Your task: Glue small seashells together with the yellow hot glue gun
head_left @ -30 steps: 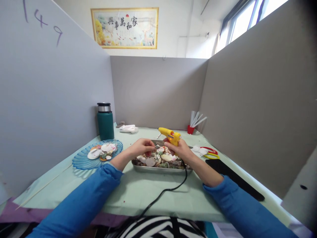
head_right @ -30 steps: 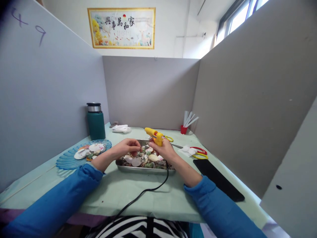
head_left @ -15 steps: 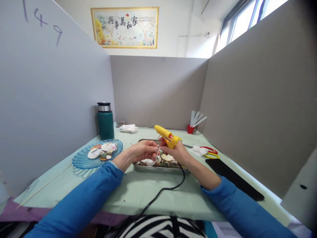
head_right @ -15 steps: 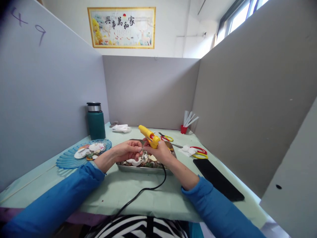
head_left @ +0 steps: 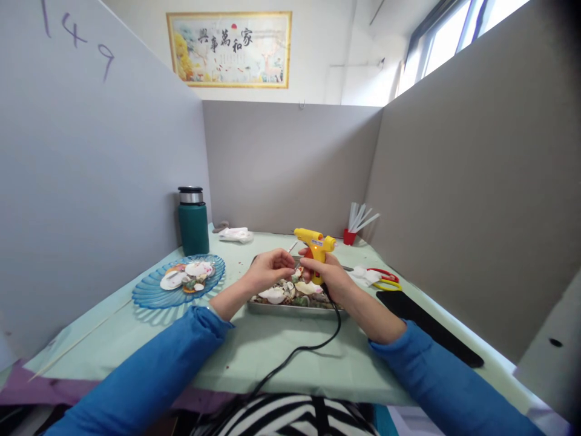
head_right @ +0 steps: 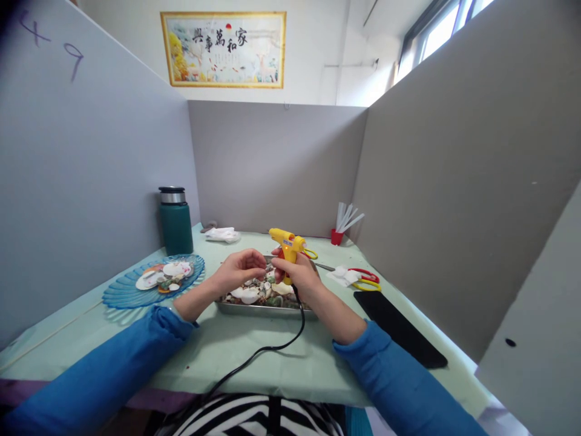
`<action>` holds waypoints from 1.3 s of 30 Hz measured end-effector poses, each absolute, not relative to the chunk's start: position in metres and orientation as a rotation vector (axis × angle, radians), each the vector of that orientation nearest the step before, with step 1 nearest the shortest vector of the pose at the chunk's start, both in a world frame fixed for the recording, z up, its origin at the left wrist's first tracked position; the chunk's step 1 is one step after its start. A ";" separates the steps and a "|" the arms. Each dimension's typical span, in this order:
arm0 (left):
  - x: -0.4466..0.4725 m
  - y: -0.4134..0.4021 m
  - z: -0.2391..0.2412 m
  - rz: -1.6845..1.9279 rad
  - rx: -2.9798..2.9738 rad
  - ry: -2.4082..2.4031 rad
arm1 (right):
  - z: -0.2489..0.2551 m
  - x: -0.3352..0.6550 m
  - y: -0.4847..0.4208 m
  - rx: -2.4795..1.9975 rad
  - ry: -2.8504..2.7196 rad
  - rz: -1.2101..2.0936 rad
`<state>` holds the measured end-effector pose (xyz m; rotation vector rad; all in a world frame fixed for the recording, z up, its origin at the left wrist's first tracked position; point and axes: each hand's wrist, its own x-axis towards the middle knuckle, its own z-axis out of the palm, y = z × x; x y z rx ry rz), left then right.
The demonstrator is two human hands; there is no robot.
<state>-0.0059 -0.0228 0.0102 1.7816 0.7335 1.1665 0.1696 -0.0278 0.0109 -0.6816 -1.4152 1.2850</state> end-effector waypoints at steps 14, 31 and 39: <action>-0.003 -0.022 0.005 1.230 1.772 0.777 | 0.015 0.167 -0.032 -0.690 -1.304 1.372; -0.020 -0.012 0.014 1.425 1.653 0.973 | 0.015 0.183 -0.026 -0.723 -1.699 1.085; -0.032 0.001 0.012 1.556 1.651 1.072 | 0.010 0.184 -0.020 -0.811 -1.837 1.048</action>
